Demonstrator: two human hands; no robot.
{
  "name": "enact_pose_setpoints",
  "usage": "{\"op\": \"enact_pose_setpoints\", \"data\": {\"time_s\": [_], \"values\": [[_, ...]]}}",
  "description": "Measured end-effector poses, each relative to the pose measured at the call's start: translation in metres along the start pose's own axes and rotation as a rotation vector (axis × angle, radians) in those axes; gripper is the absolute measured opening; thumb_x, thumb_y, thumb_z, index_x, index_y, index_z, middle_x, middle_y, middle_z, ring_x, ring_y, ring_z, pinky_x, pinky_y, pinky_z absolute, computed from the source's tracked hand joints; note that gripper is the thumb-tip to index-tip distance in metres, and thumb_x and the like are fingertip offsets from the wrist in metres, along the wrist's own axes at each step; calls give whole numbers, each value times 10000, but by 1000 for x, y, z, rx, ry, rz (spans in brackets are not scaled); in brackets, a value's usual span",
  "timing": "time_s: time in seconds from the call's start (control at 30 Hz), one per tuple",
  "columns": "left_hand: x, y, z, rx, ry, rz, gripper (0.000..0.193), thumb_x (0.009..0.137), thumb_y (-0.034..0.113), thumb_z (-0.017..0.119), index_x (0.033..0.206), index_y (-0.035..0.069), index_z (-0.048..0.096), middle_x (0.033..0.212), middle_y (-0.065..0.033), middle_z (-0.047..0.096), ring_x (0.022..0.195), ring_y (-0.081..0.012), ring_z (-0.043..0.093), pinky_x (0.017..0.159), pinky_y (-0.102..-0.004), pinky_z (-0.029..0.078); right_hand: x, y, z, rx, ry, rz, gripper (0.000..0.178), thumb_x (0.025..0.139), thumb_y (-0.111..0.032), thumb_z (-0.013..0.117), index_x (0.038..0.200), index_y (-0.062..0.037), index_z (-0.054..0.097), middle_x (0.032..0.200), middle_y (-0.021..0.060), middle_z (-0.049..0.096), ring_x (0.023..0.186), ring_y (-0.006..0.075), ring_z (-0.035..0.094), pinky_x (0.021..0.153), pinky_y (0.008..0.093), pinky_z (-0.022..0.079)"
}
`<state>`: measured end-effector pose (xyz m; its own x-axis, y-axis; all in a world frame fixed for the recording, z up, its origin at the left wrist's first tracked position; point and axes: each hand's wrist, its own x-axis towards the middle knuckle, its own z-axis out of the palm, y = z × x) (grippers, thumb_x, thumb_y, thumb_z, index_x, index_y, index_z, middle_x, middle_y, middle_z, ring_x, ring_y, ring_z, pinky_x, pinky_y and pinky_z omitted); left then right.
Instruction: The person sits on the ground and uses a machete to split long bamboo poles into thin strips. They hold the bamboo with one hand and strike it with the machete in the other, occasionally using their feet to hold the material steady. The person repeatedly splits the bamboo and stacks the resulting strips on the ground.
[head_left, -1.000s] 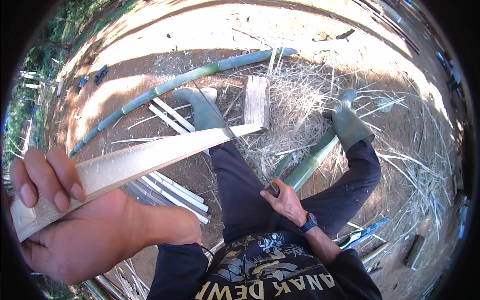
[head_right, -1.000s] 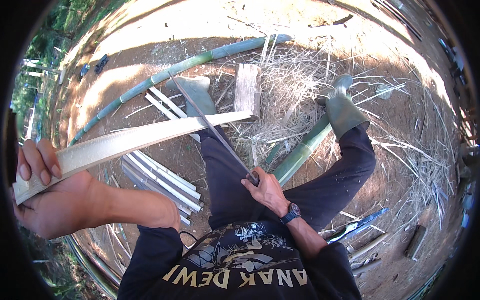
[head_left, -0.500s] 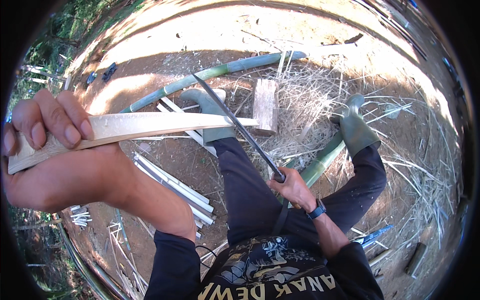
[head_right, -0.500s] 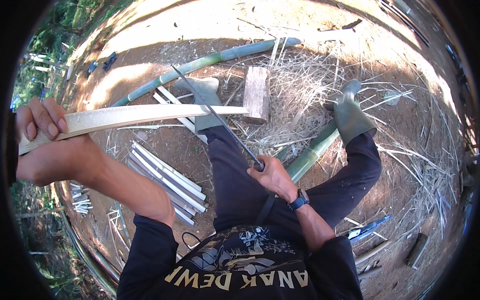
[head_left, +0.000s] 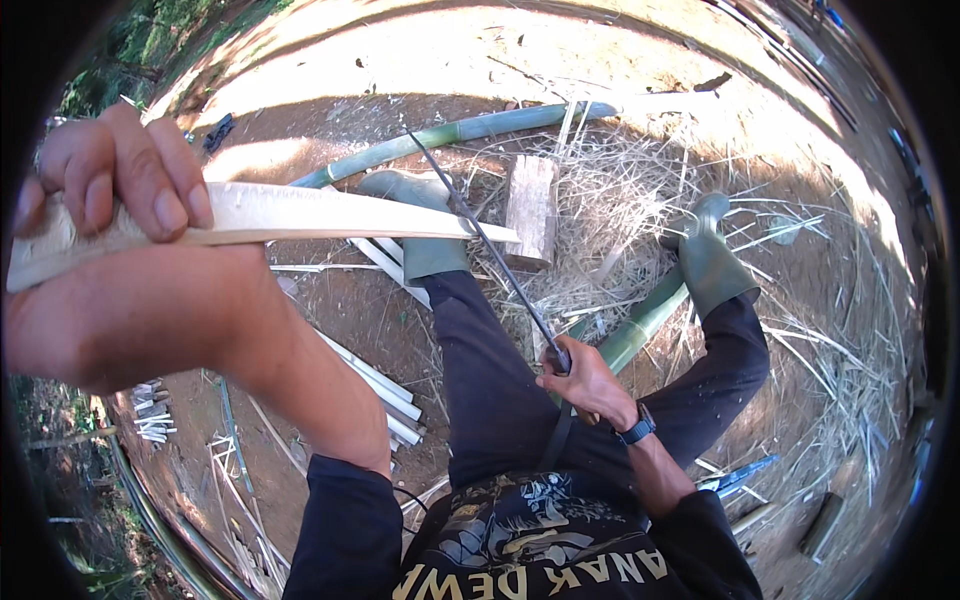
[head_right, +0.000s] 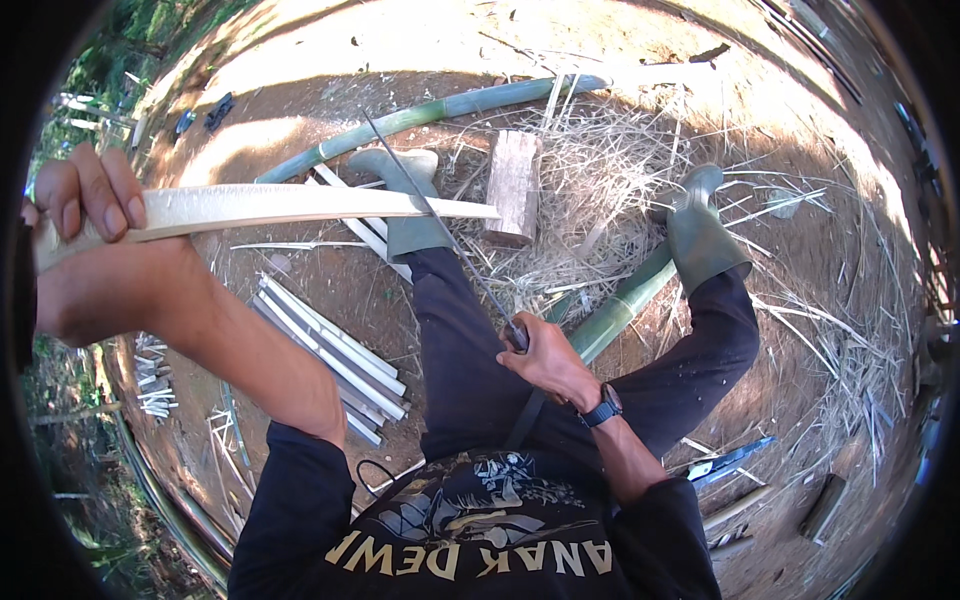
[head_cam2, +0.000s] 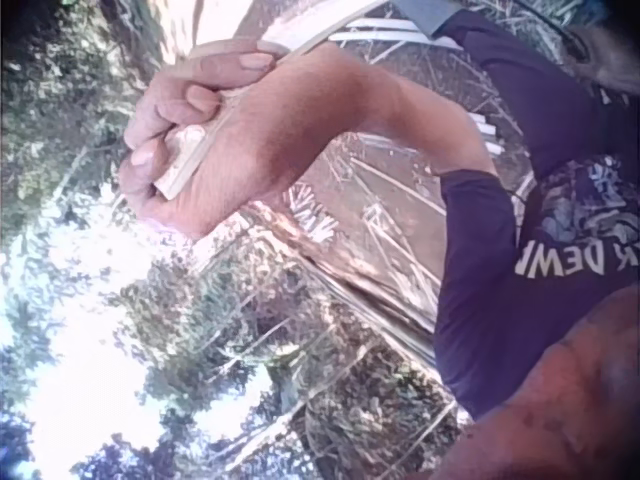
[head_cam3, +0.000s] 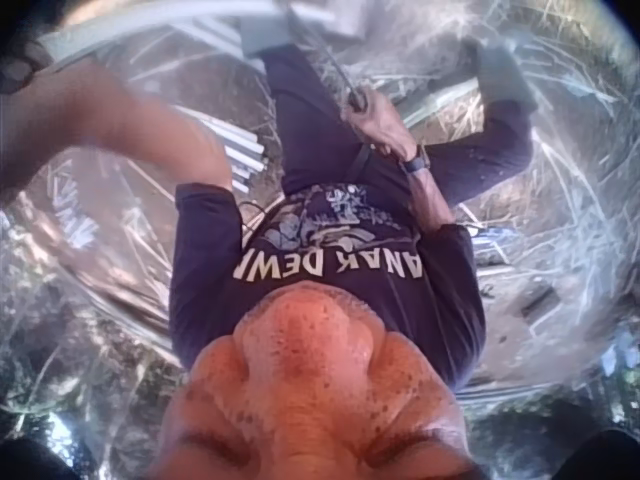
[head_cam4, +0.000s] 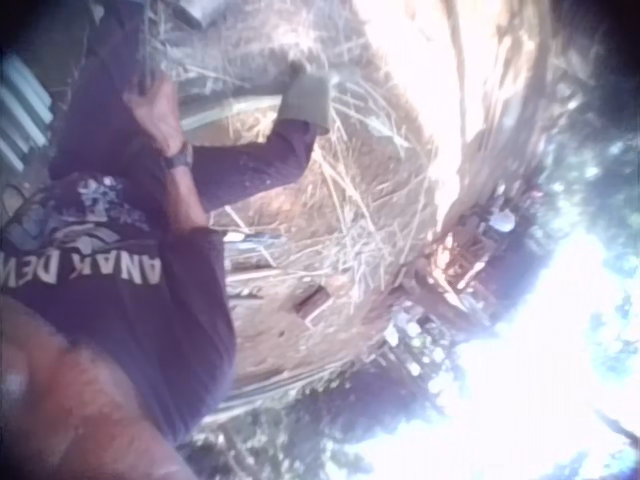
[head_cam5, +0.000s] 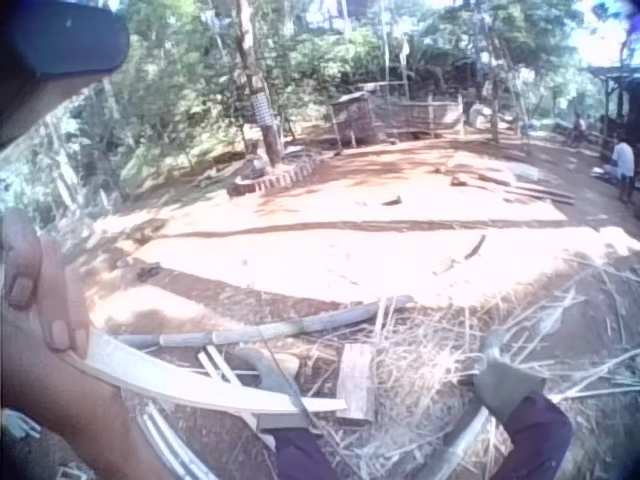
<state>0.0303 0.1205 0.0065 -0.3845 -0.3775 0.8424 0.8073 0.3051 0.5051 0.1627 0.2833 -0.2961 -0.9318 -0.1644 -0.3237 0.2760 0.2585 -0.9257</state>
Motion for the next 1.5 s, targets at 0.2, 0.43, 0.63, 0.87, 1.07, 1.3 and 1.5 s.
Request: {"op": "enact_pose_setpoints", "data": {"time_s": [0.2, 0.43, 0.63, 0.87, 1.07, 1.3, 1.5], "values": [[0, 2, 3, -85, -2, -45, 295, 878, 369, 352, 734, 112, 357, 599, -50, 337, 399, -104, 281, 364, -239, 246, -9, 17, 4, 1, 107, -47, 314, 788, -193, 729, 932, 35, 567, 638, 121, 559, 588, 224, 555, 611, 371, 461], [2, 5, -3, -147, 35, -53, 291, 877, 358, 347, 728, 109, 366, 590, -54, 334, 387, -111, 288, 353, -245, 243, -11, 8, 12, -79, 161, 45, 308, 776, -206, 735, 879, 36, 574, 639, 152, 576, 586, 244, 587, 600, 359, 466], [-1, 8, 1, -151, 46, -95, 312, 888, 377, 331, 733, 108, 364, 586, -53, 324, 389, -112, 282, 348, -242, 224, 2, 28, 16, 55, 146, 34, 271, 767, -179, 726, 841, 36, 579, 640, 181, 593, 579, 282, 615, 581, 371, 475], [-12, 13, 6, -15, 56, -44, 327, 909, 387, 281, 732, 117, 330, 574, -46, 307, 397, -97, 265, 362, -224, 223, -13, -32, 21, -165, 361, -217, 221, 781, -162, 702, 799, 18, 575, 587, 189, 580, 563, 393, 610, 544, 408, 480], [1, -7, 13, -104, 31, -81, 336, 899, 410, 321, 765, 102, 325, 577, -46, 309, 396, -99, 263, 363, -228, 226, 26, 7, 7, -202, 382, -81, 137, 754, -115, 641, 806, 7, 609, 615, 220, 589, 575, 403, 610, 558, 436, 485], [12, -15, 5, -65, -24, -108, 313, 895, 391, 326, 773, 102, 329, 581, -45, 307, 391, -101, 258, 360, -229, 227, 34, 8, 14, -132, 366, -49, 143, 757, -89, 611, 848, 22, 619, 622, 237, 594, 608, 380, 638, 588, 437, 497], [4, -14, 4, -36, 12, -42, 298, 891, 367, 286, 754, 104, 309, 586, -45, 305, 404, -100, 257, 361, -230, 219, 11, -10, 19, -205, 368, -192, 133, 772, -106, 630, 815, 15, 596, 621, 216, 602, 596, 392, 625, 555, 427, 500]]}}
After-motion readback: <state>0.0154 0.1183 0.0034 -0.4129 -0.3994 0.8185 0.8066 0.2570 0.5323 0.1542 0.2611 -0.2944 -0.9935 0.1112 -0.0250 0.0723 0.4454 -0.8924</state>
